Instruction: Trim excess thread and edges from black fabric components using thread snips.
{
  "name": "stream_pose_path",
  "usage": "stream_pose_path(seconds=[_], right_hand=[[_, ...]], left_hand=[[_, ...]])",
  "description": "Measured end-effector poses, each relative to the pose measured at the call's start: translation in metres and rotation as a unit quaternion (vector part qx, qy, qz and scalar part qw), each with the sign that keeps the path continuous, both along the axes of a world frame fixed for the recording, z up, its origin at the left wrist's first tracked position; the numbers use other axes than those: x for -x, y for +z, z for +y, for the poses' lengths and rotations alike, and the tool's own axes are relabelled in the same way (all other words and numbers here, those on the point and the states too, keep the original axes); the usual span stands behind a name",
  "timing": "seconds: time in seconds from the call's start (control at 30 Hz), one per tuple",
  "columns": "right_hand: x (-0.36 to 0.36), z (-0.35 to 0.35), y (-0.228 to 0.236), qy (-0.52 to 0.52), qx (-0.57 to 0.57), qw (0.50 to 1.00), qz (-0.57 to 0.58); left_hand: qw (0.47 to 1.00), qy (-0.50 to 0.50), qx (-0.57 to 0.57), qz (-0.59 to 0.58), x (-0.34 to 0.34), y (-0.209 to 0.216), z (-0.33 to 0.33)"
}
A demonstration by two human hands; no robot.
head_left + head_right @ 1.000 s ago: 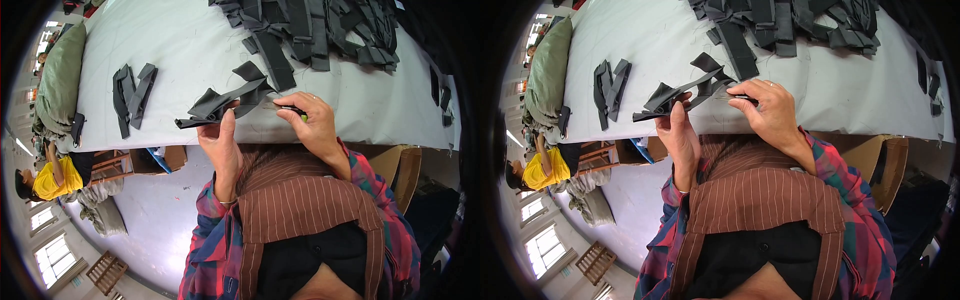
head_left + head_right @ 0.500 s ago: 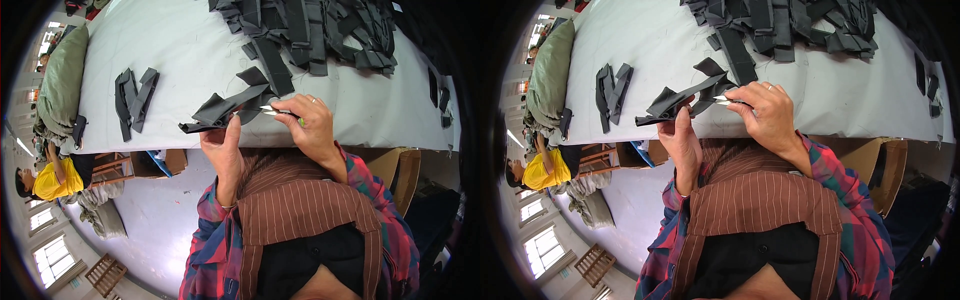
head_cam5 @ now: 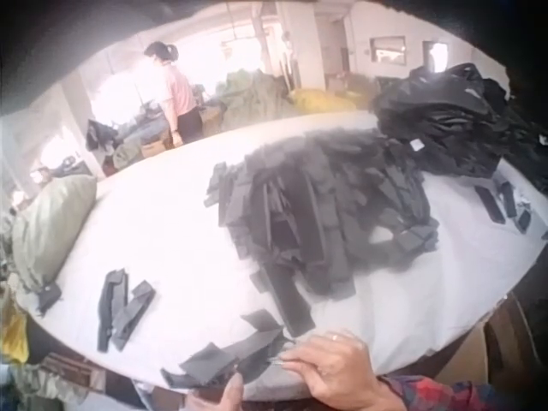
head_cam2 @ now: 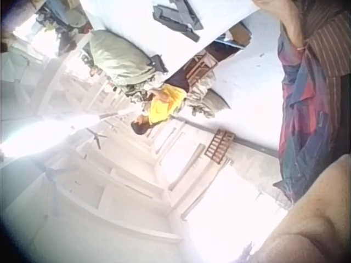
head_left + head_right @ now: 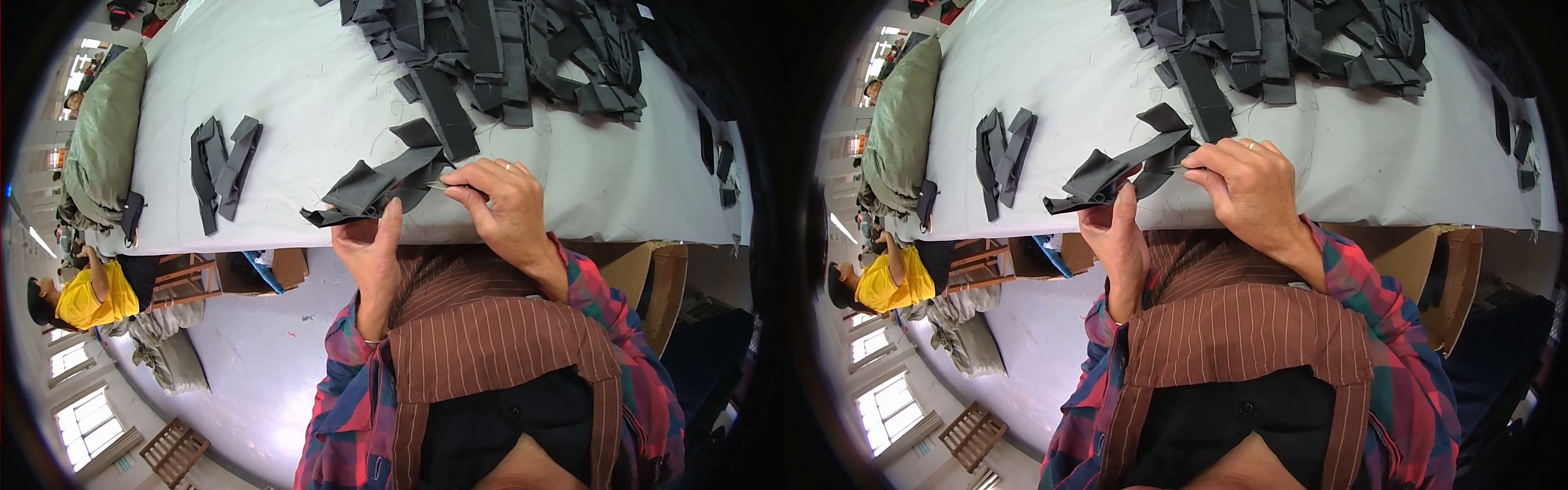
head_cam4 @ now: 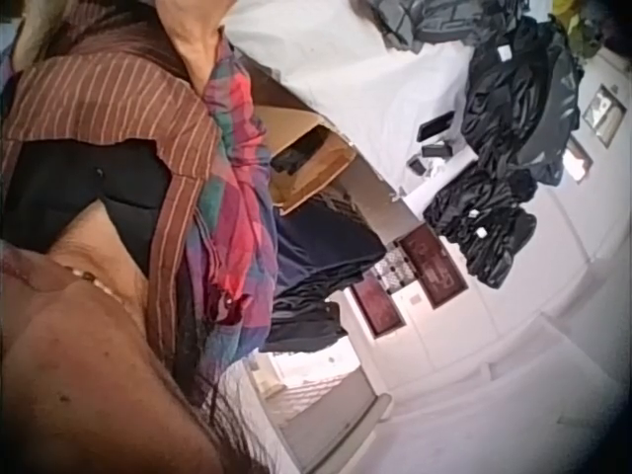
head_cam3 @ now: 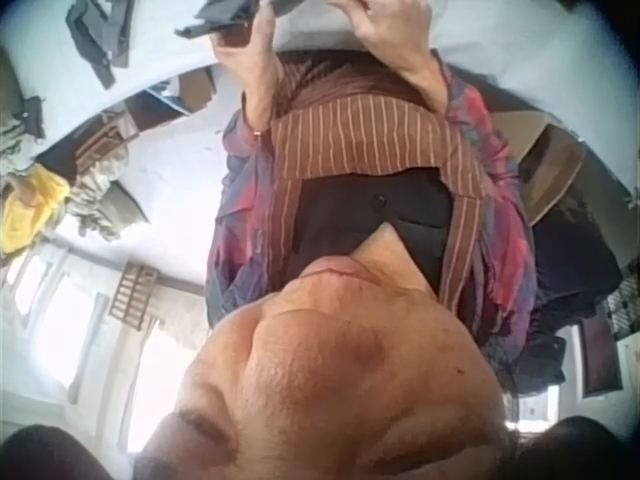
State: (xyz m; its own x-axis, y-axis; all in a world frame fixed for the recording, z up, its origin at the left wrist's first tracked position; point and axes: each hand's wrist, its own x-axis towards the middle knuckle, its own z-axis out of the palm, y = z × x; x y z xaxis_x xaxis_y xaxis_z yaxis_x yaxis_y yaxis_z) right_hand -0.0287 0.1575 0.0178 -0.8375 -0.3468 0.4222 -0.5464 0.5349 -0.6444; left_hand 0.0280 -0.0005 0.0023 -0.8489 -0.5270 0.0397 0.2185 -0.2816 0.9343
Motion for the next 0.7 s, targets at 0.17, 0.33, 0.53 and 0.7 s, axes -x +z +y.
stream_pose_path(seconds=[0.17,0.33,0.53,0.7], right_hand=[[-0.003,-0.012,0.009,0.015,-0.056,0.998,0.018],[-0.001,-0.021,0.001,0.023,-0.080,0.996,0.028],[0.009,-0.025,0.004,0.025,-0.096,0.993,0.058],[0.006,-0.023,0.007,0.040,-0.123,0.991,0.037]], left_hand=[[0.998,0.022,0.055,0.013,-0.004,-0.013,0.000],[0.997,0.023,0.070,0.002,-0.004,-0.013,0.001],[0.998,0.001,0.056,-0.029,0.002,-0.003,0.003],[0.996,-0.010,0.093,0.012,0.001,-0.002,0.004]])
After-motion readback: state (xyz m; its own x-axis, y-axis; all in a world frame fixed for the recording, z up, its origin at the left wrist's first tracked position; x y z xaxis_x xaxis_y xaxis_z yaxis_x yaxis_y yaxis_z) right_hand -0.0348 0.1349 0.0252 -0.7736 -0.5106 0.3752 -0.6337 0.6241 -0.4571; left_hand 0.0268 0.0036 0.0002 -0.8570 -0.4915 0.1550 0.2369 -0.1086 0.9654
